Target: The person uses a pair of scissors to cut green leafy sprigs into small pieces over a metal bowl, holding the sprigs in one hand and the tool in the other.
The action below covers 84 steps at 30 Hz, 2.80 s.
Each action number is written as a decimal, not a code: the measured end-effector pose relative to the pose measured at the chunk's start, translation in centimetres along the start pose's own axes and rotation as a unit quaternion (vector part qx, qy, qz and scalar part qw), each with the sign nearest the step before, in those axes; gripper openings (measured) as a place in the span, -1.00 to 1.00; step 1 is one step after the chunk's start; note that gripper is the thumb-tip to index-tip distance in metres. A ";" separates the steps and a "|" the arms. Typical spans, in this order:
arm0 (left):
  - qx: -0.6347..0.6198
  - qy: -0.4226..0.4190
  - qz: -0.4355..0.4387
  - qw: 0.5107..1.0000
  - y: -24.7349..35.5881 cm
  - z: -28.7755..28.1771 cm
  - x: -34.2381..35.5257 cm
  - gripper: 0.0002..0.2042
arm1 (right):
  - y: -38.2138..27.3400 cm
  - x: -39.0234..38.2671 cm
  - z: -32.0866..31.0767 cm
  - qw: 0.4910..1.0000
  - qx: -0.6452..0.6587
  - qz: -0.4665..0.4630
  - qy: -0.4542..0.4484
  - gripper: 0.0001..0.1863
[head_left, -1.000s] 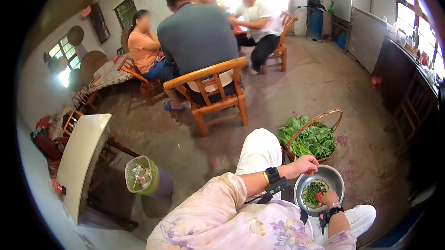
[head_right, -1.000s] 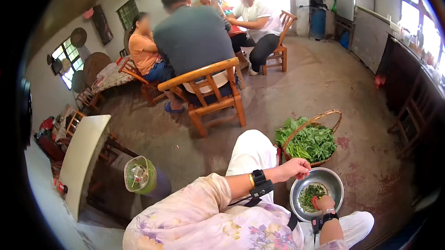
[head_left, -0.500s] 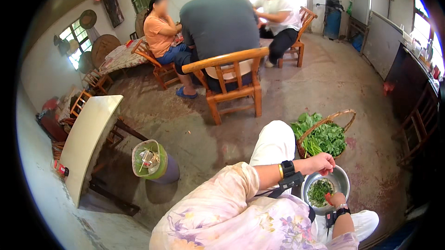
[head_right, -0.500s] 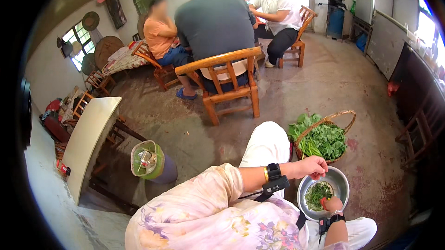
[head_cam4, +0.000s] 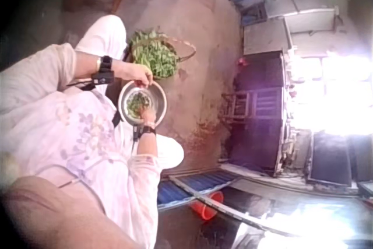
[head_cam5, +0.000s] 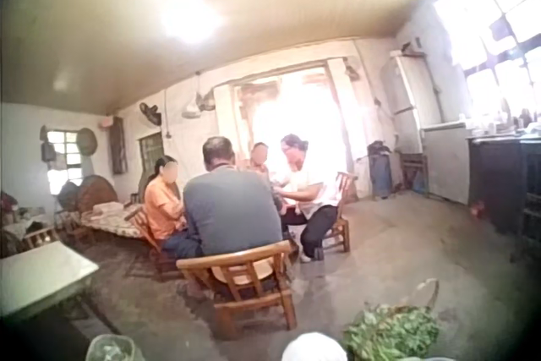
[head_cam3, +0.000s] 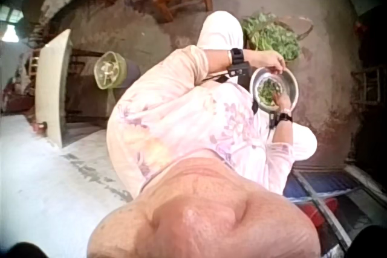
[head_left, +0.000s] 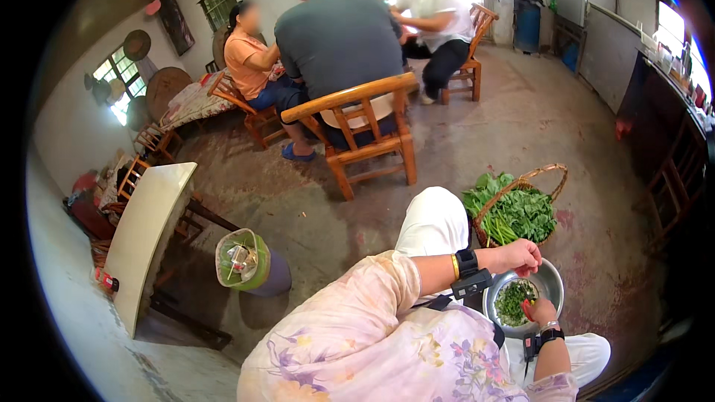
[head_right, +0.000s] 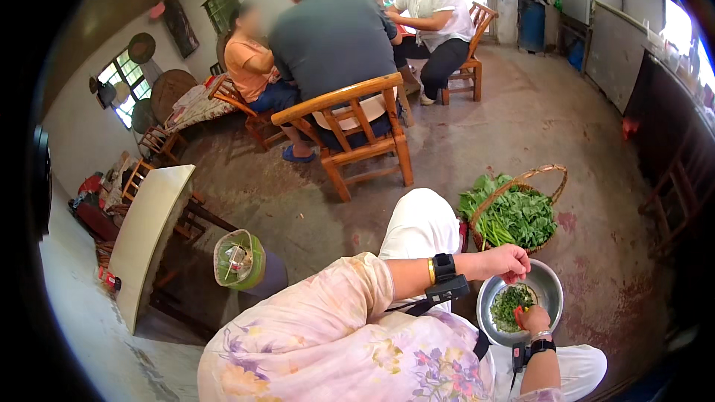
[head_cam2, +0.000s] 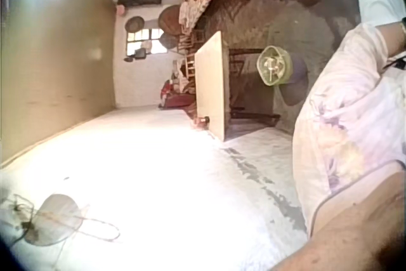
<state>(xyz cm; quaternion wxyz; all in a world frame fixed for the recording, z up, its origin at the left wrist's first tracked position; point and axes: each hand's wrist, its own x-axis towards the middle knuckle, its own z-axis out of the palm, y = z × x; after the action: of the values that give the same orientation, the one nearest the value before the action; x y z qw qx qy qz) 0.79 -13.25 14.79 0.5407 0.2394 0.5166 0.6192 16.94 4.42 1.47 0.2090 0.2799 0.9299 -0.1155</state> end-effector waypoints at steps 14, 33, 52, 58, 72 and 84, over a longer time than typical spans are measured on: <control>0.331 0.032 -0.036 0.942 -1.2 -5.0 6.3 -0.74 | 0.8 0.5 -0.3 0.995 0.085 -0.022 0.046 -0.36; 0.612 0.096 -0.182 0.763 -17.5 -17.6 13.9 -0.77 | 1.2 -1.4 -2.2 0.990 0.117 0.028 -0.079 -0.52; 0.757 0.126 0.059 0.638 -16.8 -22.5 23.7 -0.76 | 2.8 1.3 1.2 0.983 0.143 -0.006 -0.115 -0.54; 0.819 0.093 -0.049 0.564 -16.6 -22.3 24.3 -0.67 | 2.6 1.7 0.7 0.981 0.145 -0.007 -0.128 -0.54; 0.803 0.036 -0.040 0.594 -13.6 -24.4 24.7 -0.78 | 2.7 1.4 1.3 0.984 0.151 -0.011 -0.096 -0.54; 0.548 0.318 0.015 0.773 -12.0 -23.9 24.2 -0.78 | 2.2 1.5 -0.1 0.982 0.158 -0.018 -0.103 -0.55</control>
<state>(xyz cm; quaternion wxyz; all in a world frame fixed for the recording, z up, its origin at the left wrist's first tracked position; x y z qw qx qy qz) -21.87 -1.62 -10.68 0.1131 0.2922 0.9075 0.2798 17.00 7.03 0.68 0.2545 0.2792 0.8783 -0.2931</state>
